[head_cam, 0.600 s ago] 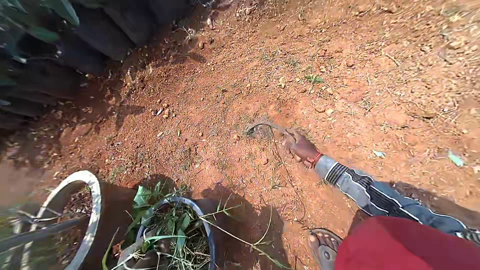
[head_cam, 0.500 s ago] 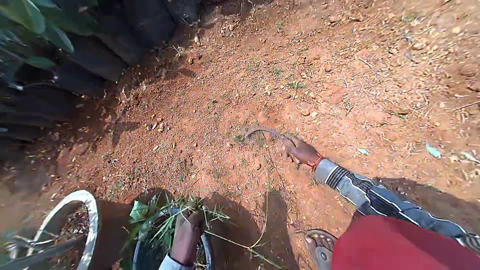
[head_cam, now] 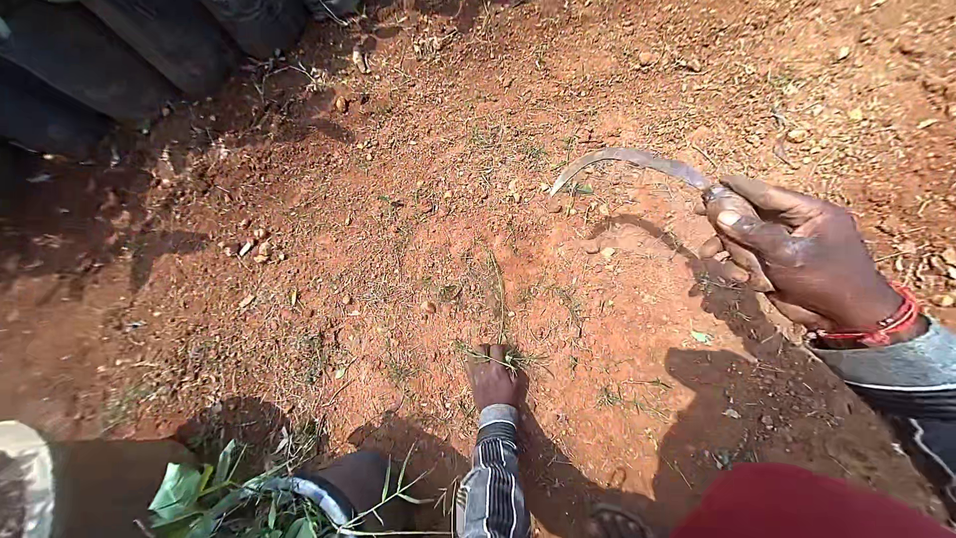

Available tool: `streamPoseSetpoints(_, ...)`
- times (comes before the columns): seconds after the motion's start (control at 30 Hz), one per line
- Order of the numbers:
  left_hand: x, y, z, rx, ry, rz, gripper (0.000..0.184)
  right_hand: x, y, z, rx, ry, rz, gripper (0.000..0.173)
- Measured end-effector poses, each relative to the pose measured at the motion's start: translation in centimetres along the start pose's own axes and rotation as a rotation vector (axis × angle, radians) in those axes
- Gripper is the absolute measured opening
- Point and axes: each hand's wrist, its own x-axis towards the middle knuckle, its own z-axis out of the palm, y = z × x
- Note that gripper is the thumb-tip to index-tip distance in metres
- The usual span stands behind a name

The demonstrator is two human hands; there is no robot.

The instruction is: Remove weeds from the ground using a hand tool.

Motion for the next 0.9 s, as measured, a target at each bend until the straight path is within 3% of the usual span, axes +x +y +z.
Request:
streamPoseSetpoints(0.07, 0.1, 0.1, -0.4, -0.012, -0.028, -0.011, 0.044, 5.7, 1.0, 2.2, -0.081, 0.059, 0.073, 0.044)
streamPoseSetpoints(0.17, 0.2, 0.1, -0.3, -0.024, -0.038, -0.012, 0.050, 18.9, 6.6, 9.7, -0.293, 0.154, 0.249, 0.039)
streamPoseSetpoints(0.23, 0.0, 0.2, -0.1, -0.056, -0.024, -0.015, 0.051, 24.6, 9.2, 15.1, -0.483, 0.149, 0.209, 0.051)
streamPoseSetpoints(0.3, 0.2, -0.3, -0.5, -0.065, 0.002, -0.013, 0.050, 25.2, 6.9, 19.9, -0.621, 0.079, 0.045, 0.067)
streamPoseSetpoints(0.37, -0.2, -0.4, -0.2, -0.091, 0.013, -0.022, 0.049, 22.1, 5.4, 21.9, -0.597, -0.019, -0.099, 0.064)
streamPoseSetpoints(0.47, 0.1, -0.1, -0.4, -0.145, 0.037, -0.026, 0.046, 16.5, 6.0, 19.6, -0.372, -0.093, -0.087, 0.055)
streamPoseSetpoints(0.67, 0.1, -0.4, -0.3, -0.154, 0.054, -0.007, 0.043, 8.9, 2.4, 5.8, -0.161, -0.089, 0.025, 0.050)
streamPoseSetpoints(0.77, 0.2, -0.3, -0.4, -0.132, 0.009, -0.017, 0.046, 11.1, 1.2, 4.2, -0.179, 0.009, 0.128, 0.043)
streamPoseSetpoints(0.87, 0.5, -0.2, -0.3, -0.107, 0.039, -0.016, 0.041, 19.4, 2.6, 8.8, -0.228, 0.076, 0.294, 0.040)
streamPoseSetpoints(0.9, 0.4, -0.4, -0.1, -0.114, 0.082, -0.003, 0.038, 21.2, 2.3, 10.7, -0.282, 0.082, 0.261, 0.039)
